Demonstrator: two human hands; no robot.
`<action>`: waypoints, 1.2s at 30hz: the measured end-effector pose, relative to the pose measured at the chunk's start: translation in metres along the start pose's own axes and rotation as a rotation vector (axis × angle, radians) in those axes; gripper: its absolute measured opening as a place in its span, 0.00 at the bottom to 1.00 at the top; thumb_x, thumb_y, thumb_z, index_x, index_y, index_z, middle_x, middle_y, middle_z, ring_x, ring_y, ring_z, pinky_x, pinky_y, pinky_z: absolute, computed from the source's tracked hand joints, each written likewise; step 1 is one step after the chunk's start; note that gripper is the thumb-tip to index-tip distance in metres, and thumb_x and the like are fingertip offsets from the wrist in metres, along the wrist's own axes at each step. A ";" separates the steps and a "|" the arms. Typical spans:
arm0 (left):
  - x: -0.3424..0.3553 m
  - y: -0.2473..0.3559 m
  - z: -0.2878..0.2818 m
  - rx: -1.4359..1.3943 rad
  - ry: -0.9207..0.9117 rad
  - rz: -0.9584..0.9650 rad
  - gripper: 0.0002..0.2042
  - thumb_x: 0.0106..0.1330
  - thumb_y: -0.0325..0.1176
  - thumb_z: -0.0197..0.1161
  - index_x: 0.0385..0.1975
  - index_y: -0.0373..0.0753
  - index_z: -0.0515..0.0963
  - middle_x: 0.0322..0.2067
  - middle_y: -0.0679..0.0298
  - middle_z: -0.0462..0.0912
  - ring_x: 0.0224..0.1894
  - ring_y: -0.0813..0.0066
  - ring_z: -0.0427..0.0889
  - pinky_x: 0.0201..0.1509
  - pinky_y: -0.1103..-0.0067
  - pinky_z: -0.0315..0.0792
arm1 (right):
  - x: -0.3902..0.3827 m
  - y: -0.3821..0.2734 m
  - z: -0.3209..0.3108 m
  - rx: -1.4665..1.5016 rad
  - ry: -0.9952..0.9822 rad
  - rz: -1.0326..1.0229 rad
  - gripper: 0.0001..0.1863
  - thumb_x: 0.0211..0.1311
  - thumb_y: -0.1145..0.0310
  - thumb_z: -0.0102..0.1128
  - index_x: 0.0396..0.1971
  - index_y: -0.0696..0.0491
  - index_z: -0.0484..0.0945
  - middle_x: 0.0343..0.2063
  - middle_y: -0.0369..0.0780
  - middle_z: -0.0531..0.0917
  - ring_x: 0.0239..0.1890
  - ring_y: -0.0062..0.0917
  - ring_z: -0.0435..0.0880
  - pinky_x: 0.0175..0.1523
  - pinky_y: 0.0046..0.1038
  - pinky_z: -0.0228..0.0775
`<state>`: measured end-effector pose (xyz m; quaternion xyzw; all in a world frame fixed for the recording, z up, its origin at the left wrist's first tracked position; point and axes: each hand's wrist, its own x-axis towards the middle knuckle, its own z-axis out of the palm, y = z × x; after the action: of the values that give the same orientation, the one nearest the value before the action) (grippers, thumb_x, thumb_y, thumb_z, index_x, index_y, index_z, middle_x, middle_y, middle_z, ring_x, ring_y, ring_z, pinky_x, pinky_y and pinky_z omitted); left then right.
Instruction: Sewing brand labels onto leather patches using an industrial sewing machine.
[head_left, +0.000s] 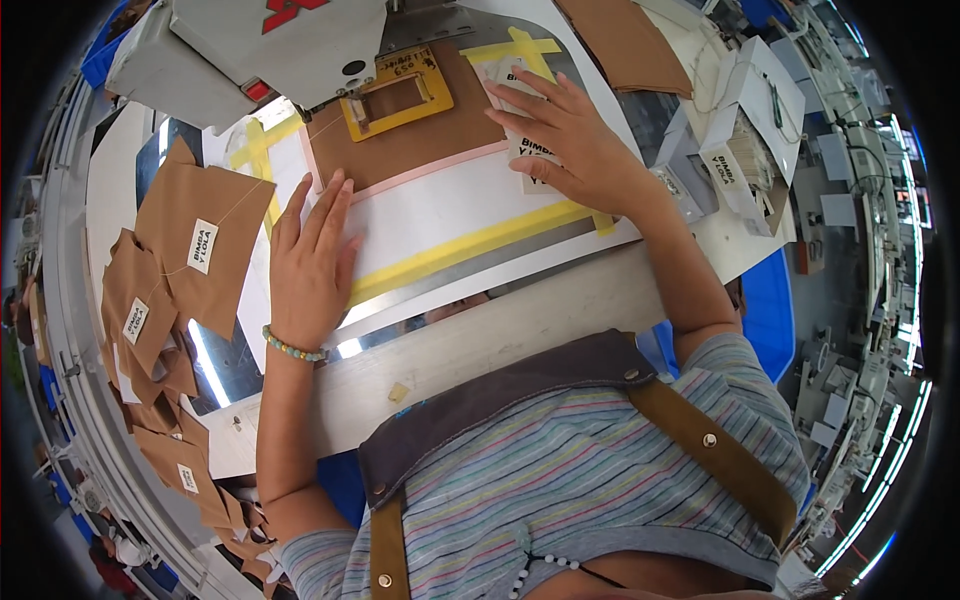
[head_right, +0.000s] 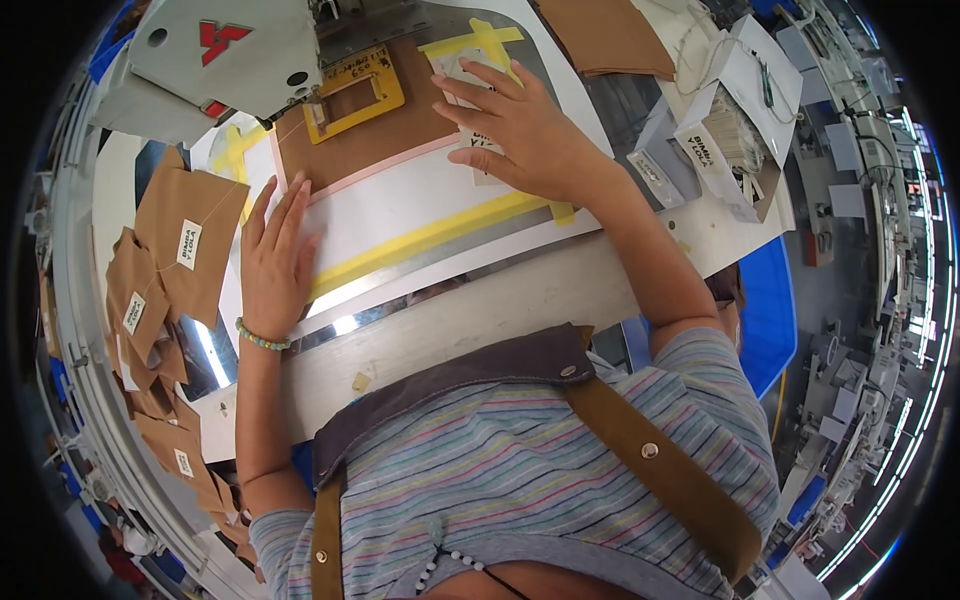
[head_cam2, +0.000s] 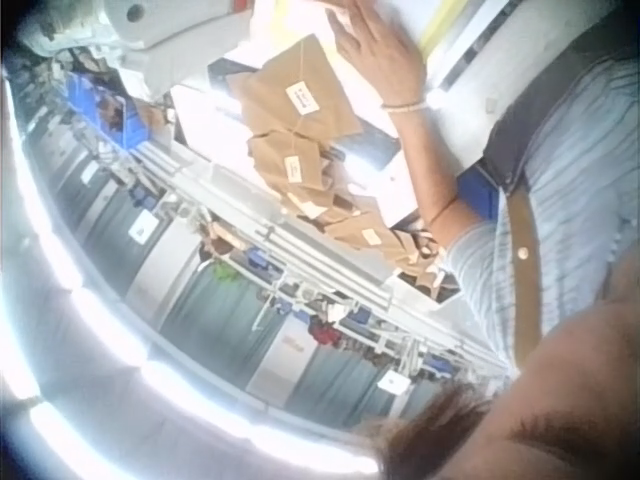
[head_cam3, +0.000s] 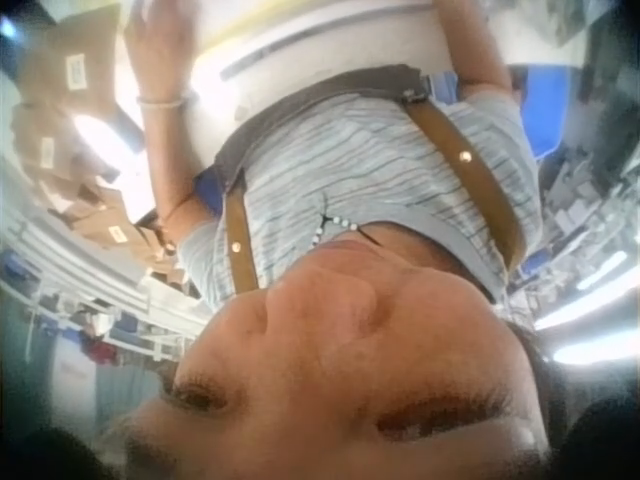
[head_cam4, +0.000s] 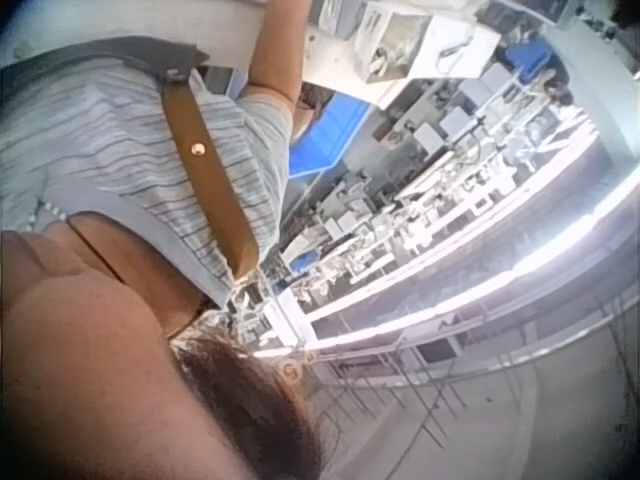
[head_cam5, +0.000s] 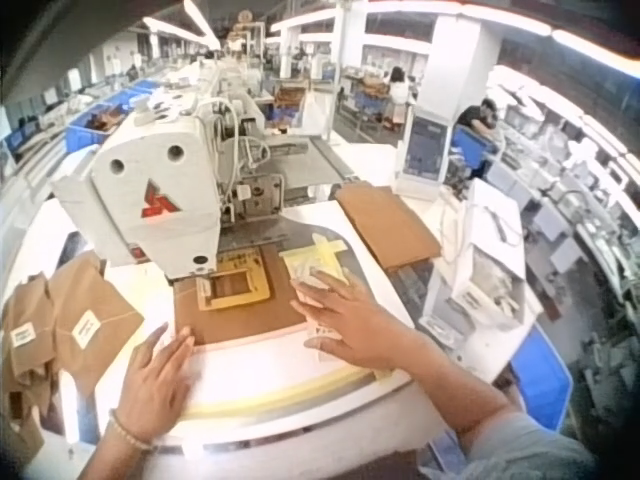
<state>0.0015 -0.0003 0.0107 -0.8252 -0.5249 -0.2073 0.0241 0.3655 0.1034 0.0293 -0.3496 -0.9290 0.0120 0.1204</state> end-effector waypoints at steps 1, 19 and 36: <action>-0.001 -0.003 0.002 0.012 -0.015 -0.014 0.29 0.70 0.29 0.70 0.72 0.38 0.75 0.71 0.61 0.80 0.77 0.46 0.70 0.76 0.57 0.68 | 0.000 0.000 0.001 0.021 0.001 -0.025 0.33 0.83 0.43 0.50 0.75 0.49 0.74 0.79 0.37 0.69 0.86 0.36 0.53 0.87 0.54 0.36; -0.004 -0.003 0.001 0.042 0.029 -0.009 0.26 0.68 0.28 0.71 0.68 0.36 0.79 0.60 0.56 0.87 0.72 0.50 0.77 0.70 0.60 0.73 | 0.003 -0.001 0.004 0.077 -0.081 -0.058 0.28 0.79 0.46 0.58 0.69 0.46 0.82 0.77 0.35 0.72 0.85 0.36 0.54 0.88 0.55 0.35; -0.004 -0.007 0.005 0.019 0.044 0.013 0.22 0.67 0.27 0.73 0.63 0.35 0.82 0.61 0.58 0.88 0.66 0.52 0.83 0.67 0.63 0.78 | -0.001 0.008 0.001 0.075 -0.044 -0.051 0.26 0.80 0.47 0.57 0.66 0.46 0.84 0.76 0.37 0.75 0.84 0.39 0.58 0.87 0.56 0.38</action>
<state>-0.0042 0.0003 0.0037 -0.8235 -0.5209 -0.2200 0.0449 0.3712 0.1092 0.0274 -0.3207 -0.9390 0.0515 0.1132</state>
